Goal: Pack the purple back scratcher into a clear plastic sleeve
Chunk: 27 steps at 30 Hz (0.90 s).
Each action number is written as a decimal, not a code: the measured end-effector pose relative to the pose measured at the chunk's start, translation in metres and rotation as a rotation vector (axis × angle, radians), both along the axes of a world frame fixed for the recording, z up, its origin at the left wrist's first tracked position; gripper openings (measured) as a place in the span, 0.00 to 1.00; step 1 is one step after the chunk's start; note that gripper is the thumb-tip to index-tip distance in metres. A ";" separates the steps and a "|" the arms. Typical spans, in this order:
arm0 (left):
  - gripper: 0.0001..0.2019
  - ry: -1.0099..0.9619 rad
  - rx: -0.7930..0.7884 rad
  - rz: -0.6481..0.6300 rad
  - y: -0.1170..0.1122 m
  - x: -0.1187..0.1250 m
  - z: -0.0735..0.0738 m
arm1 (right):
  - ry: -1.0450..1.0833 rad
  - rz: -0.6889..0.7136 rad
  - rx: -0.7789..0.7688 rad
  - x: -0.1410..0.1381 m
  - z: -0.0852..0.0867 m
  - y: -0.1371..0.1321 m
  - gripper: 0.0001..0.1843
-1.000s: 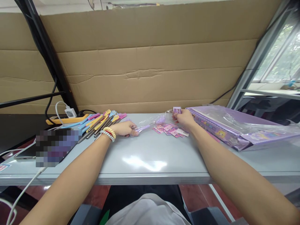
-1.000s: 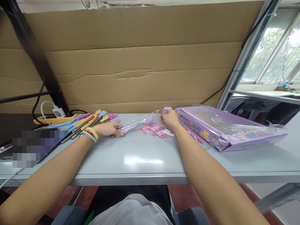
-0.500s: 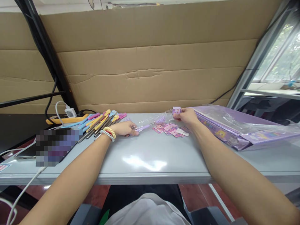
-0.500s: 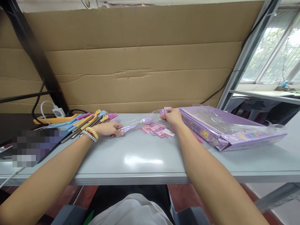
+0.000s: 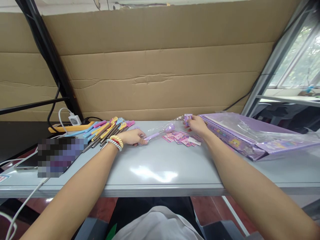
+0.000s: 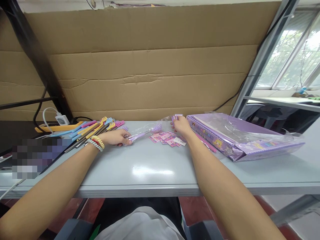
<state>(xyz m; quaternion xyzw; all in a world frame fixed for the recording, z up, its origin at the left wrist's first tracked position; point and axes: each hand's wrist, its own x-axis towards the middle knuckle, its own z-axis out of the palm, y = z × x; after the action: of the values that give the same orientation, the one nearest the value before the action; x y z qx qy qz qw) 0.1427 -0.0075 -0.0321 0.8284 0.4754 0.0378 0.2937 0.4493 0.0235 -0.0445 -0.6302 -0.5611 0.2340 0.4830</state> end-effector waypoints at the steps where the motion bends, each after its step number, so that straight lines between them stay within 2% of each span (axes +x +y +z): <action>1: 0.19 0.000 0.000 0.000 0.000 0.000 0.000 | -0.025 -0.002 -0.005 0.000 -0.001 0.000 0.08; 7: 0.20 -0.001 0.012 0.003 0.001 -0.001 -0.001 | -0.233 -0.084 0.004 0.001 0.001 0.000 0.07; 14: 0.19 -0.014 0.002 0.003 0.000 -0.001 0.000 | -0.286 -0.204 0.021 -0.001 0.012 -0.013 0.03; 17: 0.19 -0.014 -0.001 0.008 0.000 0.000 0.000 | -0.215 -0.210 0.027 0.000 0.013 -0.014 0.02; 23: 0.19 0.000 0.005 0.012 0.002 0.000 -0.002 | 0.022 -0.163 0.038 0.001 0.011 -0.012 0.09; 27: 0.19 0.019 0.012 0.003 0.001 -0.001 -0.002 | 0.073 -0.136 0.065 0.000 0.010 -0.012 0.11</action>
<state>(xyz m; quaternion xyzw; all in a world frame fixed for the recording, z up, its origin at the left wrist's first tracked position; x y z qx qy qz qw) 0.1421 -0.0062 -0.0343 0.8298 0.4792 0.0335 0.2842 0.4490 0.0111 -0.0343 -0.6420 -0.5063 0.2050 0.5380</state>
